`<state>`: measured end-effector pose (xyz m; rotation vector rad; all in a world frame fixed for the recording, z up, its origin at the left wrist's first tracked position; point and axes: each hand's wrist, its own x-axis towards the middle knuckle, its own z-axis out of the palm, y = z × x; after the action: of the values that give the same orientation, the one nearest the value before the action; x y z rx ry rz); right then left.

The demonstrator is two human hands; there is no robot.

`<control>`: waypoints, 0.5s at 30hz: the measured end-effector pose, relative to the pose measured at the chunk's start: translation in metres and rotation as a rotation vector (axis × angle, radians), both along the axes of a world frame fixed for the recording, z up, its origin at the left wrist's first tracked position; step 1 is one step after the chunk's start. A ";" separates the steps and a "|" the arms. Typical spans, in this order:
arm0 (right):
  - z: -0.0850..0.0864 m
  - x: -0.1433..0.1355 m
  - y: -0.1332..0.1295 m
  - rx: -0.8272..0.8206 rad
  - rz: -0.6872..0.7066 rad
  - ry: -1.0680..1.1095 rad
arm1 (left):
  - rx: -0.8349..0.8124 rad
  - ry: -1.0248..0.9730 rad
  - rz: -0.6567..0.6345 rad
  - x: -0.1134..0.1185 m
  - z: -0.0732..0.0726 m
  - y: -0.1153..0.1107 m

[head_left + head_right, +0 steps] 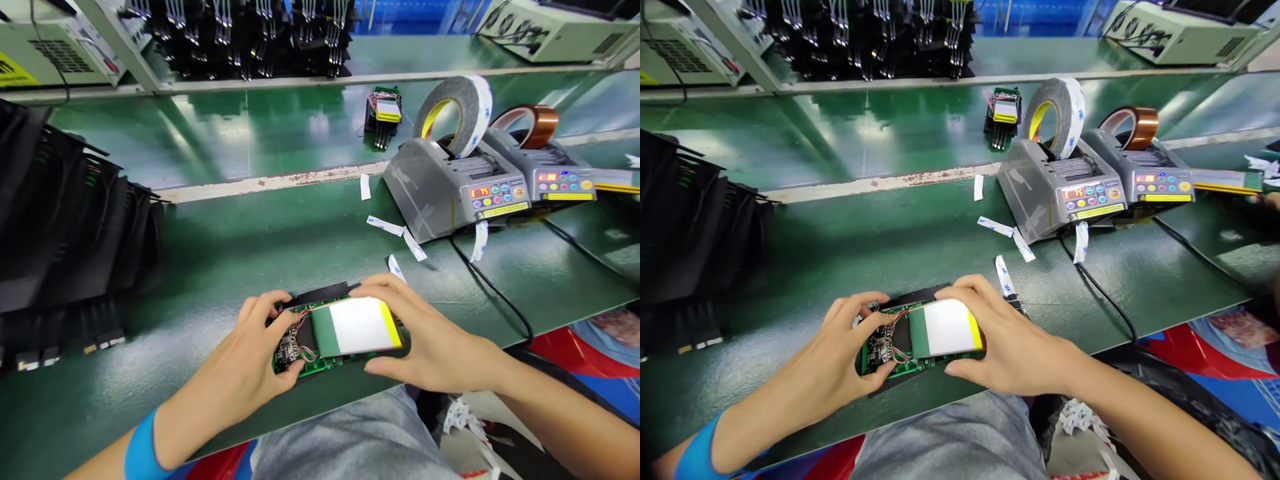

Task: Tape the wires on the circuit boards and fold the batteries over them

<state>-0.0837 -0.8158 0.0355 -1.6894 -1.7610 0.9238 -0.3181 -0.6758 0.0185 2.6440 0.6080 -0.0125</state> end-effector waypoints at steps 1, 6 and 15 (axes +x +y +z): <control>0.002 0.001 0.000 -0.016 0.032 -0.081 | 0.000 -0.001 0.010 0.000 0.000 0.000; -0.014 0.006 0.001 0.076 0.158 -0.264 | -0.072 -0.018 0.060 -0.004 -0.005 0.002; -0.042 0.002 0.004 0.375 0.140 -0.104 | -0.275 -0.058 0.010 -0.002 -0.019 0.004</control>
<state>-0.0817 -0.8120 -0.0064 -1.4088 -1.9953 0.5244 -0.3199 -0.6720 -0.0009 2.3667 0.5574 -0.0154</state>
